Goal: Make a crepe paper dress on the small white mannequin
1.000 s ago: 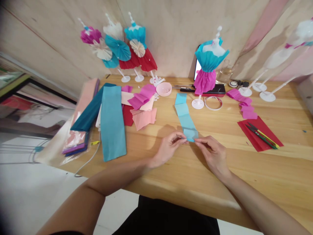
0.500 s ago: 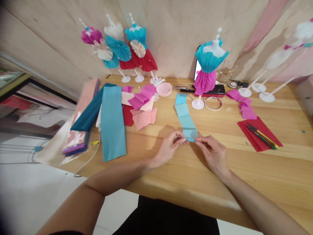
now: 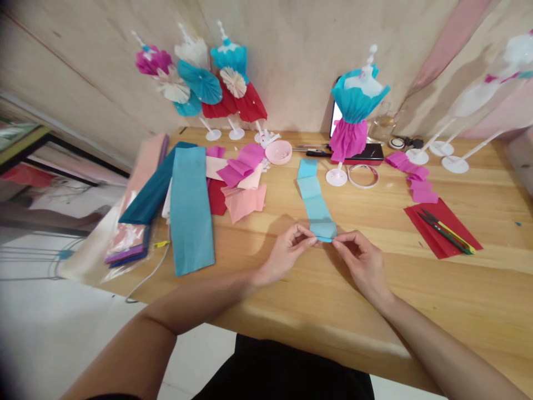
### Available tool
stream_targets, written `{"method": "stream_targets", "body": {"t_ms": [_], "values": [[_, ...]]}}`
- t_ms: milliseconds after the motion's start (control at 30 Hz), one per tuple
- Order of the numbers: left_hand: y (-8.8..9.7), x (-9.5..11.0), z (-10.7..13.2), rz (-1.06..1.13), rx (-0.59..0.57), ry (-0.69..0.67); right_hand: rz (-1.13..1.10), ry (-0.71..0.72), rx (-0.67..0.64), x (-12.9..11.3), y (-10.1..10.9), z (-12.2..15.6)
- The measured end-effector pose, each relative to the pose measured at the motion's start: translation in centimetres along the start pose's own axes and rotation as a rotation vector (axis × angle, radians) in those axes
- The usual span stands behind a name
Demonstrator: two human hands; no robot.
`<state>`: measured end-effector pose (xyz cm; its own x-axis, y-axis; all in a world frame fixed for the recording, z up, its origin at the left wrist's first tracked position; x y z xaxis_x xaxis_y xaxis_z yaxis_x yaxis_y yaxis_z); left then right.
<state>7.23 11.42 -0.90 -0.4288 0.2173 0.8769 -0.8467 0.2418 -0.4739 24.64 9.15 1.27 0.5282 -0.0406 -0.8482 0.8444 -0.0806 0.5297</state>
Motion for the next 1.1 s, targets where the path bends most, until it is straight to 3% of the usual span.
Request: {"method": "stream_targets", "body": {"t_ms": [367, 533, 733, 1100], "values": [[0.0, -0.4, 0.0, 0.04, 0.021, 0.017, -0.043, 0.01, -0.034, -0.4, -0.4, 0.0], [0.0, -0.1, 0.1, -0.008, 0.01, -0.014, -0.002, 0.133, 0.026, -0.9, 0.0, 0.1], [0.0, 0.1, 0.1, -0.022, -0.008, -0.025, 0.087, 0.263, -0.009, -2.0, 0.0, 0.4], [-0.4, -0.2, -0.2, 0.09, -0.041, 0.015, 0.005, 0.134, -0.042, -0.2, -0.4, 0.1]]}}
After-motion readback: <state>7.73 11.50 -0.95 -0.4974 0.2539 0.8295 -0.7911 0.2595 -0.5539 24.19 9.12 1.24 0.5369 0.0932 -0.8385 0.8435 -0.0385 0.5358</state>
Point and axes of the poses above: each hand's wrist, its own z-axis away from the middle knuckle, its own y-axis out of the back of the hand, x = y × z, the point moved 9 cm from there along -z, towards the middle knuckle, and after that the axes turned 13 degrees about z, right-handed, at the moved point
